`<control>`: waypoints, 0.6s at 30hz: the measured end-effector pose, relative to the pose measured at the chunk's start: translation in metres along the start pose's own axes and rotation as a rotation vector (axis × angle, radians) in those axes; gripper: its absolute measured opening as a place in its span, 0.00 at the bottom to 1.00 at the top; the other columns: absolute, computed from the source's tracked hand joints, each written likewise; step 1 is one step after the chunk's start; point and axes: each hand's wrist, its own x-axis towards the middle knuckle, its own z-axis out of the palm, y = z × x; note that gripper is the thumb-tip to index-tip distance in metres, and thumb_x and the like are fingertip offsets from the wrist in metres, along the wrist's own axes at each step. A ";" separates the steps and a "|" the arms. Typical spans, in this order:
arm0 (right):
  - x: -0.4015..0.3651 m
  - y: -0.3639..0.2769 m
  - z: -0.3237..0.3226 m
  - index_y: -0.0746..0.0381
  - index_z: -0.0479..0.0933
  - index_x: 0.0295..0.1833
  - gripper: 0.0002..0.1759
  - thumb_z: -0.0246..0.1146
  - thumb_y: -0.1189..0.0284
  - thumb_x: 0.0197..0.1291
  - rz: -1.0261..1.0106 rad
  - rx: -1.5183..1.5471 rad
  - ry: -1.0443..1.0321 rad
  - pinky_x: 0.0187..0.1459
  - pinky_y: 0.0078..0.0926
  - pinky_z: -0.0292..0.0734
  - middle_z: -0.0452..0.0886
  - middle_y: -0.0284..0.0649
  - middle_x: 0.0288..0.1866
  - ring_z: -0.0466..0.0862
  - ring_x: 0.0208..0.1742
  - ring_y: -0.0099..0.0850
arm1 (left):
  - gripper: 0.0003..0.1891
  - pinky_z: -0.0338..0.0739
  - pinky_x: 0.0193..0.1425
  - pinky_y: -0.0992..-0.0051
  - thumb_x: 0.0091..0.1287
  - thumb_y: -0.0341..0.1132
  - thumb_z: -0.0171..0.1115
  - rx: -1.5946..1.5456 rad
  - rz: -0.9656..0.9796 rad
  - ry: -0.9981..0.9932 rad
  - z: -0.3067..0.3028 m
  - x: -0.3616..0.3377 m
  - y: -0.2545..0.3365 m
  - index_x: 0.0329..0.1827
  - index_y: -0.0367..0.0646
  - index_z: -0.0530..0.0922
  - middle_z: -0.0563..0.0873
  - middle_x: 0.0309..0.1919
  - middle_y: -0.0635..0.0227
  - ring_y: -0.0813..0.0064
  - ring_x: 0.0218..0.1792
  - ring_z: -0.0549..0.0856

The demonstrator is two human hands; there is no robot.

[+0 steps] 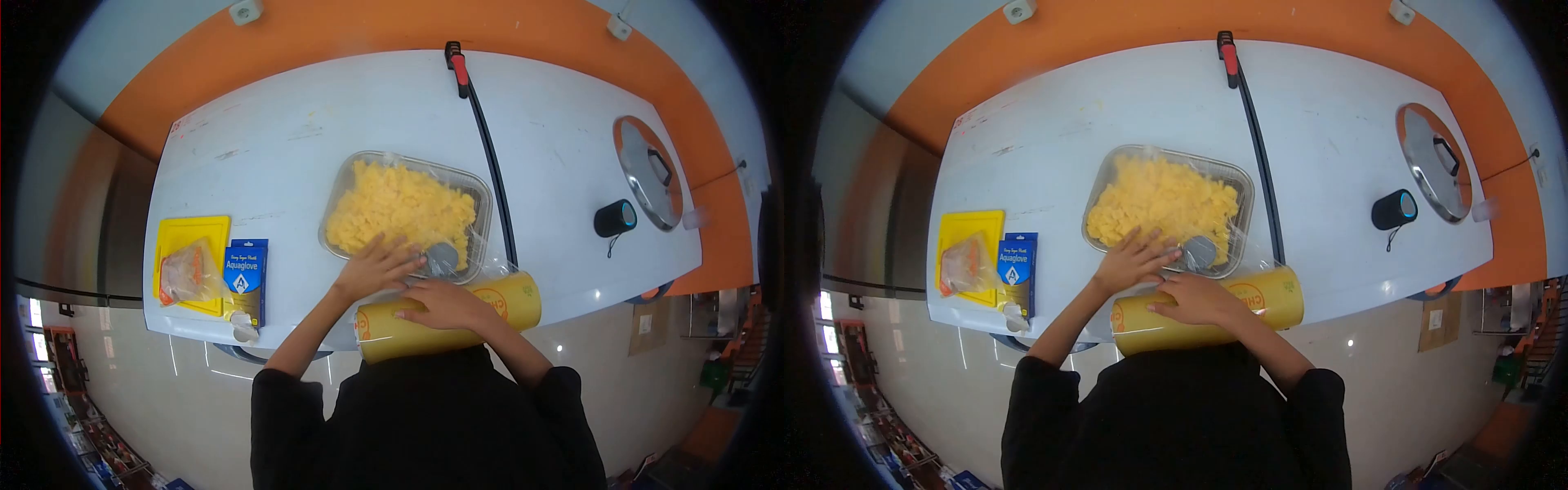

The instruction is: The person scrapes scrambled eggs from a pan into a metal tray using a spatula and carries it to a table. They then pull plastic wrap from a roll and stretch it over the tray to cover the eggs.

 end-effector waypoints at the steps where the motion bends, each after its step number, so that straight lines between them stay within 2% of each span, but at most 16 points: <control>1: 0.000 0.001 0.004 0.63 0.76 0.47 0.26 0.53 0.50 0.58 0.006 0.005 0.000 0.53 0.36 0.67 0.77 0.44 0.43 0.74 0.49 0.41 | 0.32 0.57 0.68 0.58 0.54 0.44 0.61 -0.006 0.004 -0.003 0.003 0.001 -0.001 0.65 0.63 0.64 0.67 0.63 0.66 0.64 0.65 0.65; 3: -0.001 0.003 0.014 0.62 0.76 0.47 0.26 0.54 0.51 0.57 -0.027 -0.097 0.089 0.52 0.35 0.68 0.77 0.44 0.43 0.75 0.48 0.41 | 0.32 0.59 0.66 0.57 0.52 0.44 0.61 0.141 -0.080 0.058 0.007 0.005 -0.010 0.63 0.70 0.65 0.67 0.64 0.64 0.62 0.64 0.66; 4: -0.005 0.002 0.017 0.62 0.76 0.47 0.26 0.54 0.51 0.57 -0.028 -0.091 0.085 0.52 0.35 0.68 0.77 0.44 0.43 0.75 0.48 0.41 | 0.32 0.59 0.66 0.57 0.52 0.44 0.61 0.138 -0.082 0.051 0.003 0.007 -0.017 0.63 0.70 0.65 0.67 0.64 0.64 0.62 0.64 0.66; 6: -0.018 0.001 0.022 0.62 0.75 0.48 0.25 0.55 0.52 0.57 -0.089 -0.163 0.208 0.51 0.34 0.68 0.77 0.43 0.45 0.74 0.48 0.39 | 0.30 0.60 0.65 0.58 0.52 0.44 0.60 0.142 -0.220 0.030 -0.006 0.012 -0.032 0.62 0.70 0.67 0.65 0.64 0.61 0.60 0.63 0.66; 11: -0.048 0.000 0.023 0.61 0.73 0.53 0.25 0.55 0.53 0.57 -0.024 -0.188 0.289 0.55 0.33 0.65 0.76 0.40 0.50 0.72 0.50 0.38 | 0.31 0.60 0.64 0.58 0.52 0.38 0.62 0.090 -0.175 -0.023 -0.020 0.018 -0.064 0.62 0.68 0.67 0.65 0.65 0.57 0.59 0.64 0.66; 15: -0.060 0.001 0.024 0.60 0.73 0.53 0.25 0.55 0.53 0.57 0.062 -0.170 0.300 0.56 0.33 0.65 0.75 0.40 0.51 0.71 0.52 0.37 | 0.29 0.56 0.67 0.58 0.57 0.37 0.59 0.188 -0.325 -0.010 -0.016 -0.002 -0.118 0.64 0.67 0.65 0.60 0.67 0.59 0.59 0.66 0.63; 17: -0.068 0.004 0.026 0.60 0.73 0.52 0.24 0.55 0.54 0.57 0.060 -0.171 0.331 0.55 0.34 0.65 0.76 0.40 0.51 0.72 0.51 0.37 | 0.29 0.51 0.68 0.54 0.61 0.35 0.55 -0.109 -0.597 0.042 -0.007 -0.038 -0.161 0.66 0.68 0.62 0.58 0.68 0.61 0.61 0.68 0.59; 18: -0.070 0.007 0.025 0.60 0.74 0.51 0.24 0.56 0.54 0.56 0.053 -0.162 0.365 0.54 0.34 0.65 0.76 0.40 0.50 0.72 0.51 0.36 | 0.29 0.49 0.68 0.52 0.62 0.34 0.54 0.165 -0.592 -0.045 -0.015 -0.057 -0.168 0.67 0.67 0.60 0.57 0.69 0.60 0.61 0.69 0.57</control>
